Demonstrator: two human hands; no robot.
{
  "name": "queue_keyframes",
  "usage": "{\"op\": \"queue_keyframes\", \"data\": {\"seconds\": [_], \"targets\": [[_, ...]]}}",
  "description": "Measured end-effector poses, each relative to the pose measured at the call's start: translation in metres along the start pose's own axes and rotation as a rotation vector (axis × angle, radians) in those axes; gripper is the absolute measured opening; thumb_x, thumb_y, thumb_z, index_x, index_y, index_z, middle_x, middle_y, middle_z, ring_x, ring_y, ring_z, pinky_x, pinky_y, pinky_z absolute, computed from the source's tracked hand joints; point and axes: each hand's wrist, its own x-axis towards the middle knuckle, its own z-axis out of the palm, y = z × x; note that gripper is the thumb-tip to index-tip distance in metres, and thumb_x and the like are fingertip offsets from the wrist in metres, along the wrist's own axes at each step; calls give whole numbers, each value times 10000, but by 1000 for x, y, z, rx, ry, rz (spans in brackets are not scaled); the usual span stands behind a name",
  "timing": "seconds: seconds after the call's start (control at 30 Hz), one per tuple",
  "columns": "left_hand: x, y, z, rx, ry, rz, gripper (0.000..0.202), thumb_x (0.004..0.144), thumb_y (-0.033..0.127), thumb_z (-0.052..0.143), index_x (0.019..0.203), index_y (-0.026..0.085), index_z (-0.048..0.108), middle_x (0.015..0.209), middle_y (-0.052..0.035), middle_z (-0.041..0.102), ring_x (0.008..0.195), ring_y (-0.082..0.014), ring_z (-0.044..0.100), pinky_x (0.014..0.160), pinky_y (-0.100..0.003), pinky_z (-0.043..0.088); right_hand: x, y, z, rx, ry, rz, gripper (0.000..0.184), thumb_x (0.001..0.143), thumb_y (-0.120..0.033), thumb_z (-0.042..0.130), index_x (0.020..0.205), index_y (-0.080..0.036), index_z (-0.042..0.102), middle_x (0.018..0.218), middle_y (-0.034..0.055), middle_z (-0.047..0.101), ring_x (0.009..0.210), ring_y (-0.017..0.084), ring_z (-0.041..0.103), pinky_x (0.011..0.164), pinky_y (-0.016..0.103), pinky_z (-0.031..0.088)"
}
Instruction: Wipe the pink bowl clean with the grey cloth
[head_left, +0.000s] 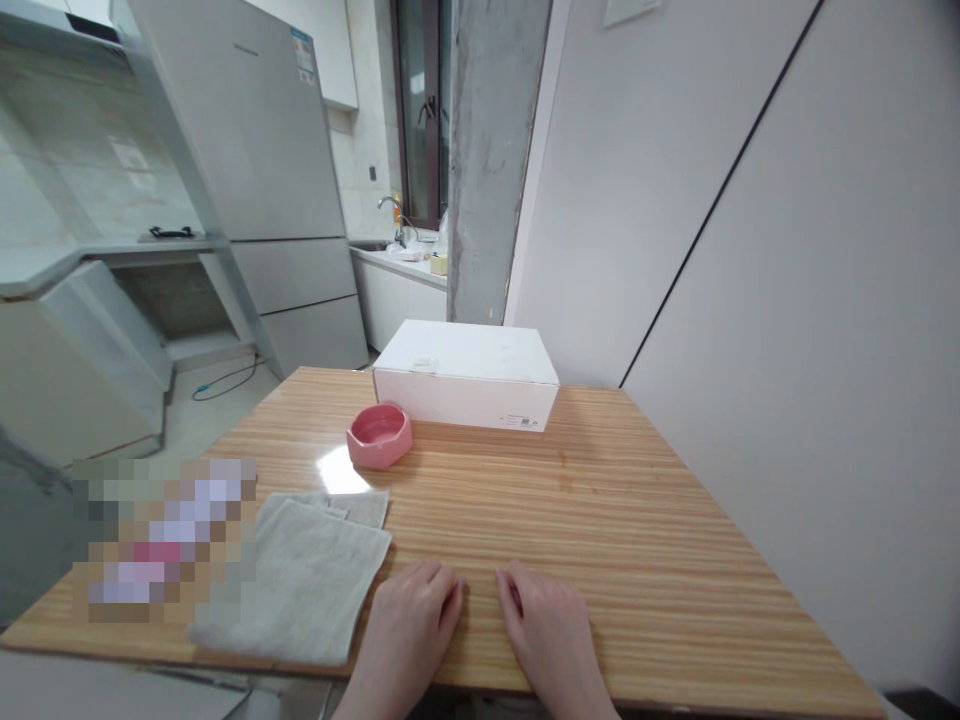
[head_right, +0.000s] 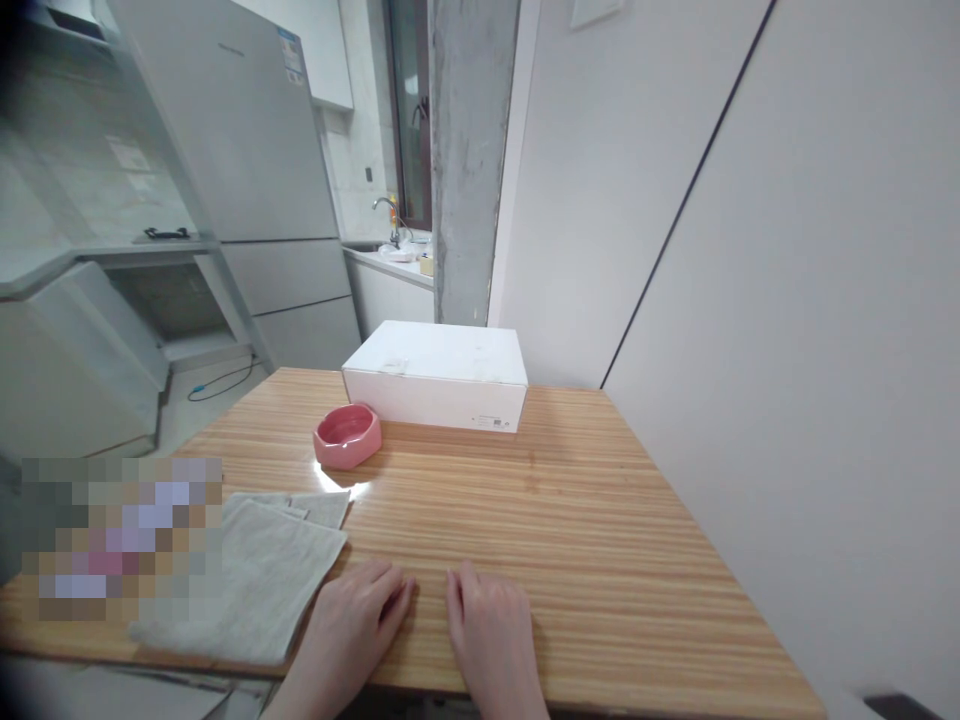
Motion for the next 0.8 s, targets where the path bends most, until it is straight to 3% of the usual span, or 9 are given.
{"op": "queue_keyframes", "data": {"seconds": [0.8], "targets": [[0, 2, -5, -12, -71, -11, 233, 896, 192, 443, 708, 220, 578, 718, -2, 645, 710, -190, 627, 617, -288, 410, -4, 2, 1, 89, -115, 49, 316, 963, -262, 363, 703, -231, 540, 597, -13, 638, 532, 166, 612, 535, 283, 242]]}}
